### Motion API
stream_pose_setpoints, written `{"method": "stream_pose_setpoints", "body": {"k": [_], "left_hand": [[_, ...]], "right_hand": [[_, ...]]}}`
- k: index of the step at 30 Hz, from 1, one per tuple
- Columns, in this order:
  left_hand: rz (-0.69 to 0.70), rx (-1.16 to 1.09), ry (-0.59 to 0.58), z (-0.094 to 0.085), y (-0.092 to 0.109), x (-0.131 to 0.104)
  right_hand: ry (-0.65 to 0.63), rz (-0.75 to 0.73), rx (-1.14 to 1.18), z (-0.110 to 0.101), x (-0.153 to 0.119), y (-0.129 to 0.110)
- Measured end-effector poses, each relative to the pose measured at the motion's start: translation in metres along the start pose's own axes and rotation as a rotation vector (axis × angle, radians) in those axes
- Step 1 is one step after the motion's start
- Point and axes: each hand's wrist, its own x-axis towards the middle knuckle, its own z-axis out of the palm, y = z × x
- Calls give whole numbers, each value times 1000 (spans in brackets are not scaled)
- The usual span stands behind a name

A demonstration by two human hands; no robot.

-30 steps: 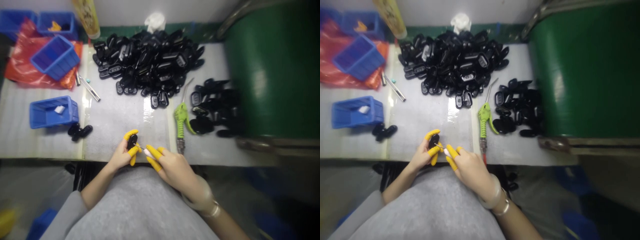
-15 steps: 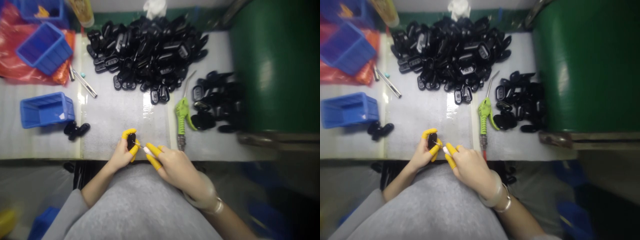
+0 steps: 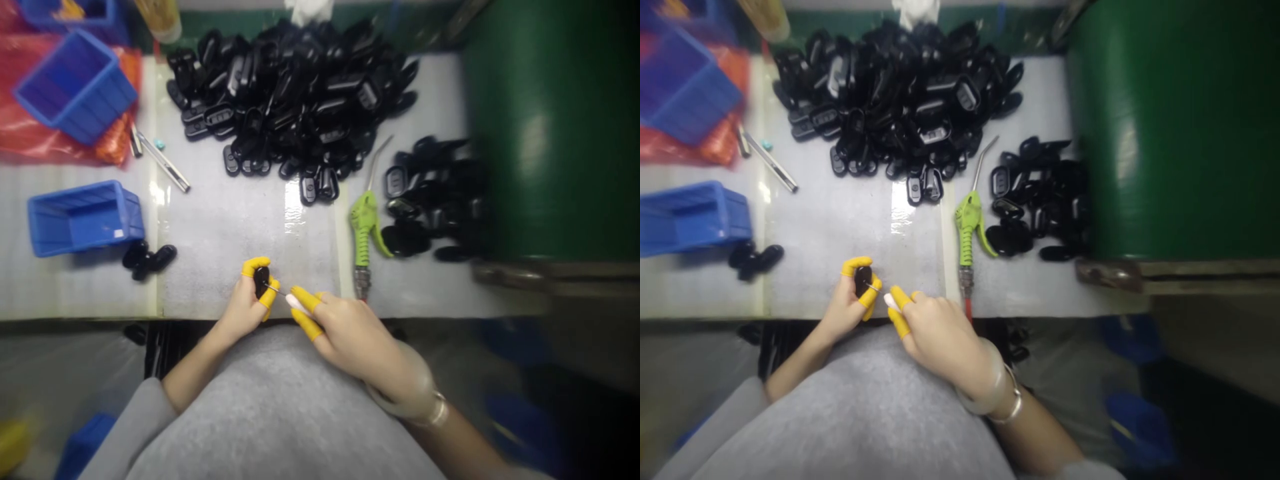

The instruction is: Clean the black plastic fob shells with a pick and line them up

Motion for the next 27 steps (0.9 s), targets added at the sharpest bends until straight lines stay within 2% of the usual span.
{"method": "stream_pose_setpoints", "body": {"k": [4,8,17,23,25,27], "left_hand": [[72,124,42,-1,-2,2],[138,245,102,1,-1,4],[157,314,110,2,0,5],[175,321,100,3,-2,5],[176,330,106,3,-2,5],[181,336,116,3,-2,6]], "right_hand": [[-54,18,131,0,3,0],[-48,34,308,5,3,-1],[72,74,227,23,-2,-5],[-35,43,627,18,5,-3],[-15,49,548,22,4,-3],[23,68,356,27,2,-4]]}}
